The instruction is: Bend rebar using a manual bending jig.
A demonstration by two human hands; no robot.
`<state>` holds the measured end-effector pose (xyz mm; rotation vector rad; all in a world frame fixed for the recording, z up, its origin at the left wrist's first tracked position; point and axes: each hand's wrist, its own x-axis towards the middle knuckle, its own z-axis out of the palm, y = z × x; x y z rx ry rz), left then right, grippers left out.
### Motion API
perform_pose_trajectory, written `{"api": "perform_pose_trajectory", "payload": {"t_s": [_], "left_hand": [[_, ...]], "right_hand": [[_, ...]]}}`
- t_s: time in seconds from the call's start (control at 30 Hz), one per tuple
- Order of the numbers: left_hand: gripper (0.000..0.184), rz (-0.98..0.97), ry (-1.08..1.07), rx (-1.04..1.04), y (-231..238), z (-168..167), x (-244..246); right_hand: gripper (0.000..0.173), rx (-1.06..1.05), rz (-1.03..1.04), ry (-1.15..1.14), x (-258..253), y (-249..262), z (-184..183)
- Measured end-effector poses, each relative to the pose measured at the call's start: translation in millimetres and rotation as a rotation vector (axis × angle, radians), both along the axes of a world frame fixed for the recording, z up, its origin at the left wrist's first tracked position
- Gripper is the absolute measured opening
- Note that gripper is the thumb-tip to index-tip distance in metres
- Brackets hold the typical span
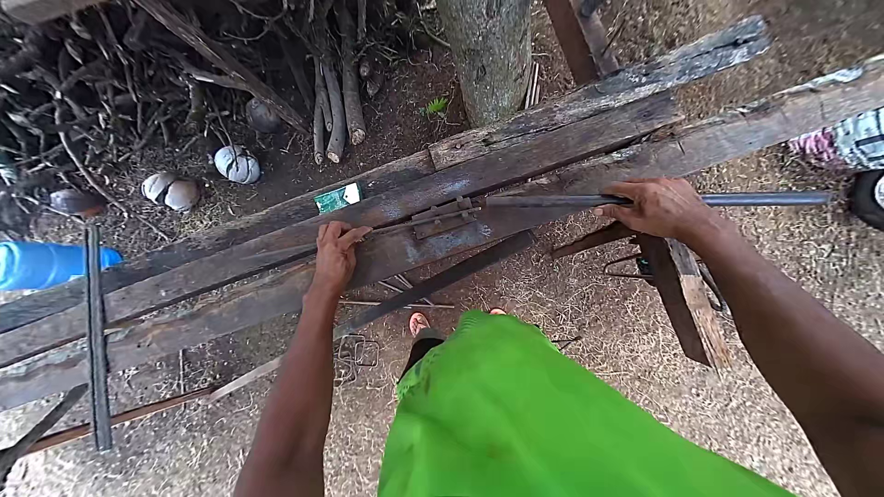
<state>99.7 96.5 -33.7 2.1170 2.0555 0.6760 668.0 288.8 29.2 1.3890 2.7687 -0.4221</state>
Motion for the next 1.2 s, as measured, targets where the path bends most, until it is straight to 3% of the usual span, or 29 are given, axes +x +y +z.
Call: {"api": "perform_pose_trajectory", "payload": {"t_s": [1.2], "left_hand": [[0.041,-0.017,0.056,-0.013,11,-2,-7]], "right_hand": [[0.039,-0.034,0.021,0.014,4,7,-12]]}}
